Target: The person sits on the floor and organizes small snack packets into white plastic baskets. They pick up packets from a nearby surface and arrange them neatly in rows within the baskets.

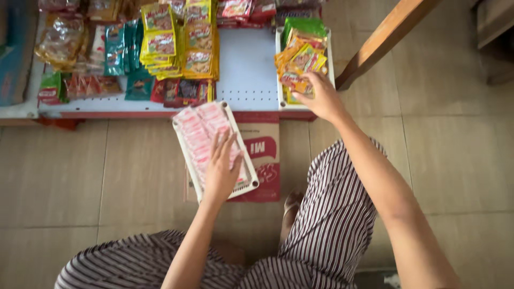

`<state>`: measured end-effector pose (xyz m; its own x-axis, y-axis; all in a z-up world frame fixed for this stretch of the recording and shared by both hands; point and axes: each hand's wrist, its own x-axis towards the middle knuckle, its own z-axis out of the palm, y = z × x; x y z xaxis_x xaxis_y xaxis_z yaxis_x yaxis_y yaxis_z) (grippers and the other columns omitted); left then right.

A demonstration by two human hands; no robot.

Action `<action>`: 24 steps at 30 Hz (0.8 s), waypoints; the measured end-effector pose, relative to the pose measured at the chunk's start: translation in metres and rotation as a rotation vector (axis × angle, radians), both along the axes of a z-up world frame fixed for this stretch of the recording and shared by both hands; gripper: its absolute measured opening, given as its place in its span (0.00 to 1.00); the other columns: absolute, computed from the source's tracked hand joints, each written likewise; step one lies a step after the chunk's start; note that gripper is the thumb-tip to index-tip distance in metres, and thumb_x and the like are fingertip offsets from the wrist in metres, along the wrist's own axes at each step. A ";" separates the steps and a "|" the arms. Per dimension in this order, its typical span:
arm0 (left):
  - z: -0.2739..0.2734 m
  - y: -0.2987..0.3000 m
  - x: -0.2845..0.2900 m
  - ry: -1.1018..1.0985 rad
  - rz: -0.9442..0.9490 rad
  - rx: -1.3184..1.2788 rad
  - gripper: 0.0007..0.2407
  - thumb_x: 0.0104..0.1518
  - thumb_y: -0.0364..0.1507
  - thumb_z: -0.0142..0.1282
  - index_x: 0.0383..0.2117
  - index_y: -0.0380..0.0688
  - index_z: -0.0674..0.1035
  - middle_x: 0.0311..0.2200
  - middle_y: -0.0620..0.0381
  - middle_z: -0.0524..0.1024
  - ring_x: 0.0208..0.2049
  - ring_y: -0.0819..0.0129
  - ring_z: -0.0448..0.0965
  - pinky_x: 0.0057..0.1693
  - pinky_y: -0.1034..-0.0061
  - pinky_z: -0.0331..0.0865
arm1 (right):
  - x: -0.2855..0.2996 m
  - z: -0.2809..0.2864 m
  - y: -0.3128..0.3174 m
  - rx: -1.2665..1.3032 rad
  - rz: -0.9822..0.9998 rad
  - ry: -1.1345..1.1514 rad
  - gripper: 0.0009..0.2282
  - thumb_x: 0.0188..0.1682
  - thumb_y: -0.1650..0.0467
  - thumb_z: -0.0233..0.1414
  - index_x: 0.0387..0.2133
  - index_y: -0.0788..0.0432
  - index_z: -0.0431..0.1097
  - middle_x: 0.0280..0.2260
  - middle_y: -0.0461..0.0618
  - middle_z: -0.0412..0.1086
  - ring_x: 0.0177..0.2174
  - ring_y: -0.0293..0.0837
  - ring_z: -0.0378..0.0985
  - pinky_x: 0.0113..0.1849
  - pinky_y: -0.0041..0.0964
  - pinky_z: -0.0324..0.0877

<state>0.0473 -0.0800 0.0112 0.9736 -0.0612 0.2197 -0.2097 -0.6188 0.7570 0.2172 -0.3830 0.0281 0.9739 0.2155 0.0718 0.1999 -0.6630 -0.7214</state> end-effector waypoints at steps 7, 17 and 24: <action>-0.041 -0.104 0.073 0.019 -0.052 0.111 0.25 0.58 0.28 0.57 0.64 0.41 0.67 0.69 0.50 0.59 0.74 0.51 0.45 0.73 0.41 0.31 | 0.048 -0.054 -0.006 -0.067 0.122 -0.502 0.30 0.39 0.66 0.69 0.56 0.60 0.68 0.61 0.59 0.62 0.61 0.61 0.62 0.61 0.51 0.59; -0.078 -0.148 0.102 -0.008 -0.042 0.346 0.22 0.62 0.32 0.53 0.63 0.48 0.68 0.66 0.61 0.63 0.70 0.71 0.56 0.70 0.34 0.31 | 0.074 -0.064 -0.021 -0.021 -0.004 -0.123 0.16 0.54 0.73 0.57 0.56 0.51 0.74 0.55 0.52 0.73 0.55 0.50 0.75 0.58 0.41 0.70; -0.079 -0.145 0.101 -0.086 -0.045 0.422 0.21 0.61 0.33 0.53 0.62 0.48 0.70 0.64 0.60 0.66 0.68 0.71 0.61 0.71 0.35 0.35 | 0.063 -0.056 -0.019 -0.099 0.086 -0.255 0.19 0.45 0.71 0.65 0.51 0.56 0.73 0.50 0.55 0.70 0.52 0.56 0.72 0.54 0.46 0.67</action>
<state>0.1479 -0.2253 -0.0680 0.9471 -0.2056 0.2463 -0.2951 -0.8593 0.4177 0.2798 -0.4024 -0.0274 0.9050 0.3146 0.2863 0.4249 -0.7006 -0.5732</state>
